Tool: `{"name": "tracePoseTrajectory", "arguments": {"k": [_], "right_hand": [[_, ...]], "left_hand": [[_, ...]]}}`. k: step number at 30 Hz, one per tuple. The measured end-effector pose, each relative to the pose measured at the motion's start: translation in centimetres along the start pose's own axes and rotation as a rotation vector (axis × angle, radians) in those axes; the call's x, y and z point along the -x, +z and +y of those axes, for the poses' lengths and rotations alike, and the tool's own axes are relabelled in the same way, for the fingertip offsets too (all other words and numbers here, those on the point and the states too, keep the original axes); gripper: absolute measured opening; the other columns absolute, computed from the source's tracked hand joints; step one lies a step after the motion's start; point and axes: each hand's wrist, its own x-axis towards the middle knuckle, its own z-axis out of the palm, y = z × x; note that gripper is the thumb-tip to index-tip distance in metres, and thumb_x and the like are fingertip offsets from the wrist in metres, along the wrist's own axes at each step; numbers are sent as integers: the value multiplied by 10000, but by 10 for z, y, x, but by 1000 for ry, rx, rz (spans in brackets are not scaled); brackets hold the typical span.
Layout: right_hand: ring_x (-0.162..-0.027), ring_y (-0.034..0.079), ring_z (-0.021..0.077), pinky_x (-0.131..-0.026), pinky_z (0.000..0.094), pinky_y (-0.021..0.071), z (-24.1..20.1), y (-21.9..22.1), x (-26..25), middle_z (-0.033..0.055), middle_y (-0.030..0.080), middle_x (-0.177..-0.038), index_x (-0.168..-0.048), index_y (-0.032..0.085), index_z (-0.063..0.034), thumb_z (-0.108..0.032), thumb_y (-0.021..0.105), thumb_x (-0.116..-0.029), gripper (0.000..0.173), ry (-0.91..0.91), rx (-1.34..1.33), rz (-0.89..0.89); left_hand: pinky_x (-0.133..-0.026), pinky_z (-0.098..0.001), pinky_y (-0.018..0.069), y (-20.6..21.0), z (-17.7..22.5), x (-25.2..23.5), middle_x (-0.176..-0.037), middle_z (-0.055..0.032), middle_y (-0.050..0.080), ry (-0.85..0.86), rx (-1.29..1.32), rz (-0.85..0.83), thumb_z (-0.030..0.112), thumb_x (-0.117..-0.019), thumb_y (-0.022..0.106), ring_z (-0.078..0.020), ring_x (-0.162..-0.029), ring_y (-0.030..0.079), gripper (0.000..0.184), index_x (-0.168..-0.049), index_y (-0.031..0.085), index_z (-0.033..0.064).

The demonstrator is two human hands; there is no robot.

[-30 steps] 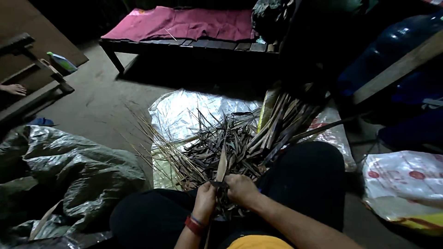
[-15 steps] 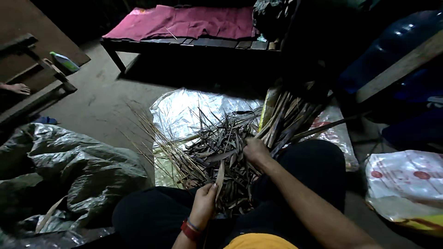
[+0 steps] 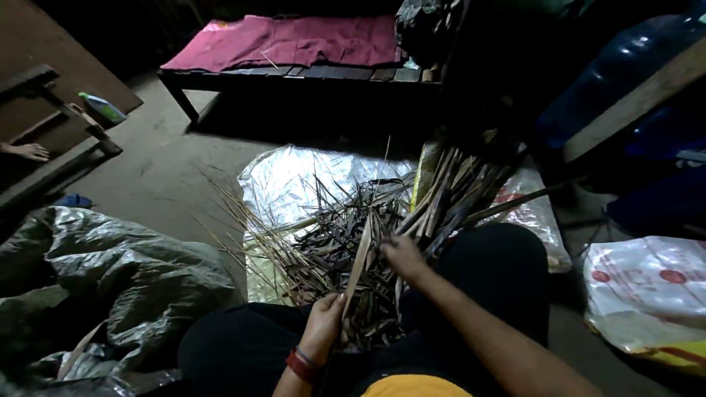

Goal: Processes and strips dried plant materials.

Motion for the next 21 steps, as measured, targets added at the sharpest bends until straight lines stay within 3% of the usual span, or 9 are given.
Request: {"name": "tracePoseTrajectory", "arguments": {"k": [1,2,4,7,9,11,14,17,21], "right_hand": [[-1130,660,346,-1017,514,496,-2,10,11,238,685,-1208,-1329,635,33,-86,481,-1054,337,-39,189,-105],[-1206,636,402,-1046,574,474,-6,21,22,259,667,-1260,-1333,626,27,-87,503,-1034,342,-57,350,-195],[-1253,604,433,-1040,592,460,-16,36,38,274,643,-1291,-1290,619,52,-111,516,-1032,322,-57,553,-289],[-1249,607,423,-1030,563,469,-22,35,35,276,630,-1305,-1256,622,78,-117,503,-1043,313,-34,678,-267],[-1253,605,430,-1029,559,469,-22,30,25,288,631,-1298,-1221,627,102,-126,475,-1058,319,5,698,-203],[-1289,581,435,-1057,564,454,-21,20,11,296,611,-1333,-1274,593,110,-143,452,-1078,350,71,699,-140],[-1286,590,429,-1049,588,457,-16,6,-14,269,620,-1349,-1355,582,35,-152,426,-1092,359,100,699,-38],[-1300,587,405,-1058,590,450,-9,-13,-38,247,622,-1364,-1365,600,-11,-191,465,-1073,369,201,620,91],[-1303,575,427,-1072,592,441,-3,-34,-47,285,608,-1361,-1406,575,8,-144,485,-1064,385,274,417,204]], "left_hand": [[-402,-182,432,2,1,-1,-586,8,517,-2,-8,24,181,-1120,411,-47,-413,476,265,-1044,594,5],[-398,-178,419,4,2,-1,-579,13,506,-6,-17,35,183,-1119,414,-43,-407,460,261,-1041,591,7],[-396,-177,401,11,3,0,-580,18,489,-15,-30,41,188,-1119,418,-39,-404,438,260,-1043,590,8],[-391,-168,386,13,2,5,-593,22,474,-21,-8,42,187,-1125,390,-31,-405,420,269,-1026,573,17],[-382,-164,382,13,-1,11,-586,25,473,-22,25,35,182,-1125,386,-27,-398,418,259,-1017,563,27],[-379,-162,381,12,-5,18,-567,33,468,-16,36,18,176,-1121,393,-23,-393,416,256,-993,568,41],[-371,-158,377,8,-14,26,-564,36,462,-4,47,2,170,-1117,396,-20,-388,410,264,-979,580,40],[-367,-163,380,7,-18,31,-570,27,475,-7,44,-2,163,-1116,398,-26,-383,411,270,-967,585,38],[-368,-159,374,2,-17,23,-570,27,475,-3,50,27,166,-1118,399,-26,-385,409,274,-944,568,40]]}}
